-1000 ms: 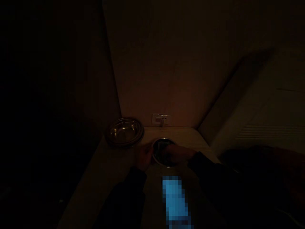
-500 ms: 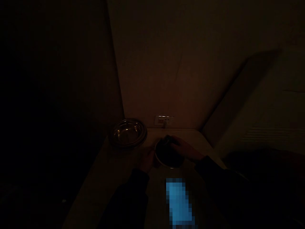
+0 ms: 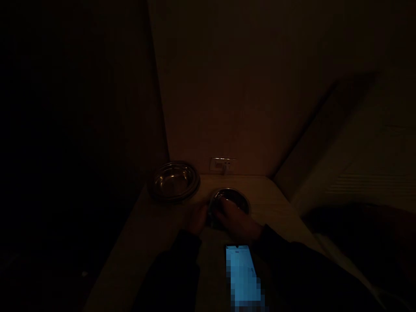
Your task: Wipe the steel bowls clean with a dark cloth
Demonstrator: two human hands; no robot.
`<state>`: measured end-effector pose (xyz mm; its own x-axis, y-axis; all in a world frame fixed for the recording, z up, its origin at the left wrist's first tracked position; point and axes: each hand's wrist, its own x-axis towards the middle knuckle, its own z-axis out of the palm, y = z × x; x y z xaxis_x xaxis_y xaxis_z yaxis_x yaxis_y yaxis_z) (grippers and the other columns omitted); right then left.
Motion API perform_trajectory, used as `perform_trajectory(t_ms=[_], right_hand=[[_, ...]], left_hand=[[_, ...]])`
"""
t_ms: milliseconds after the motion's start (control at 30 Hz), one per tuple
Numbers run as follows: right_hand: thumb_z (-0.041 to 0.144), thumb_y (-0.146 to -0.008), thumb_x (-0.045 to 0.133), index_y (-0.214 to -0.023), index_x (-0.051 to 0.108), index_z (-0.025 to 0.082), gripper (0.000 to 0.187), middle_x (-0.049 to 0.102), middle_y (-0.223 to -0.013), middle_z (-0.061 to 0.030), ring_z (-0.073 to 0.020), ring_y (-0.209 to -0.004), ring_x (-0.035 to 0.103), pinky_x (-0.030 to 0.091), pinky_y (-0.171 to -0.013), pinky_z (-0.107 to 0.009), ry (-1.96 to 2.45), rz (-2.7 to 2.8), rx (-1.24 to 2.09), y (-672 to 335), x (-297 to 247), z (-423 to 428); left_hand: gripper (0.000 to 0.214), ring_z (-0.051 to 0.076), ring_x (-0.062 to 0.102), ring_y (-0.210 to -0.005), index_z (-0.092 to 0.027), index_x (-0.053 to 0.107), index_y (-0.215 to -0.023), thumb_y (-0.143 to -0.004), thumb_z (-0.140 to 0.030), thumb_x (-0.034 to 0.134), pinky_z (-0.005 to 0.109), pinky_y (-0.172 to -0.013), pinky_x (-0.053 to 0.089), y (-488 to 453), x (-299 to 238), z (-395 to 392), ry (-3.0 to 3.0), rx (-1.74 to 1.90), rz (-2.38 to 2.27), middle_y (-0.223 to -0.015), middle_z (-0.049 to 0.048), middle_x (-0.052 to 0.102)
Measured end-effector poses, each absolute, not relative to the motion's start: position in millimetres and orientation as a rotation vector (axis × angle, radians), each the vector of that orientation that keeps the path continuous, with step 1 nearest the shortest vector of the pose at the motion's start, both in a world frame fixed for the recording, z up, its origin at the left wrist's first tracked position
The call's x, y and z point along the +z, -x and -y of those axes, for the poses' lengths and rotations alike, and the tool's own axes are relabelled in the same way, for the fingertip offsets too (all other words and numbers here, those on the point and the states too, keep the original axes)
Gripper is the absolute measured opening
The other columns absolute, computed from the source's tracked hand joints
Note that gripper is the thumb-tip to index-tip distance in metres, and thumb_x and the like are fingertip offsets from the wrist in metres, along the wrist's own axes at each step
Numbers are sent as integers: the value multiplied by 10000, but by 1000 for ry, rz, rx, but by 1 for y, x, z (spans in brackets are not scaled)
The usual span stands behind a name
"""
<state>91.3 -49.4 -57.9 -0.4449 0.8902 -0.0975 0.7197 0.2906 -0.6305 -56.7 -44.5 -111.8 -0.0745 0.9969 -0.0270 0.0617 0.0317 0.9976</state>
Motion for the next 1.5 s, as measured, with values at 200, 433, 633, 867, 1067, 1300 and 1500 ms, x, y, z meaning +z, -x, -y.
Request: perform_trajectory(t_ms=[200, 433, 633, 867, 1067, 1300, 1500], right_hand=[[280, -906, 462, -1107, 570, 120, 279, 665, -1082, -150, -234, -960, 634, 445, -812, -312, 1493, 2442, 819, -92, -53, 57], [233, -932, 366, -1151, 563, 86, 329, 645, -1130, -205, -267, -1010, 626, 444, -848, -351, 1562, 2509, 693, -78, -45, 59], [270, -922, 430, -1160, 588, 139, 314, 681, -1077, -158, -242, -905, 660, 471, -794, -329, 1460, 2679, 709, -96, -37, 64], [251, -971, 307, -1166, 568, 99, 359, 641, -1148, -201, -267, -1027, 624, 449, -868, -366, 1509, 2622, 584, -83, -41, 62], [336, -970, 337, -1185, 569, 152, 366, 680, -1078, -166, -265, -900, 666, 485, -757, -353, 1469, 2709, 633, -98, -45, 66], [314, -971, 348, -1120, 598, 140, 339, 670, -1107, -153, -243, -975, 642, 469, -830, -331, 1431, 2702, 619, -98, -44, 62], [289, -980, 313, -1165, 567, 120, 357, 666, -1103, -174, -258, -965, 643, 471, -827, -359, 1439, 2656, 582, -87, -46, 59]], left_hand=[[308, 248, 646, -954, -133, 710, -874, -769, -297, 472, 357, -880, 467, 52, -103, 47, -1157, 1131, -1343, -990, 111, 731], [238, 235, 658, -977, -163, 695, -881, -771, -258, 507, 332, -875, 474, 50, -96, 50, -1100, 1119, -1360, -994, 88, 737], [225, 256, 650, -1013, -122, 693, -903, -729, -209, 578, 360, -916, 464, 50, -97, 50, -1091, 1175, -1379, -1041, 123, 727], [216, 263, 655, -983, -145, 732, -835, -750, -193, 539, 394, -939, 451, 49, -95, 49, -1160, 1194, -1353, -958, 92, 750], [230, 260, 676, -978, -130, 738, -886, -749, -200, 566, 386, -897, 498, 49, -93, 47, -1107, 1207, -1327, -995, 99, 752], [246, 248, 657, -1041, -154, 725, -948, -772, -230, 571, 388, -969, 465, 46, -101, 49, -1127, 1224, -1285, -1073, 88, 735], [302, 250, 650, -1033, -140, 726, -934, -774, -181, 472, 382, -955, 455, 45, -105, 47, -1135, 1225, -1322, -1069, 80, 735]])
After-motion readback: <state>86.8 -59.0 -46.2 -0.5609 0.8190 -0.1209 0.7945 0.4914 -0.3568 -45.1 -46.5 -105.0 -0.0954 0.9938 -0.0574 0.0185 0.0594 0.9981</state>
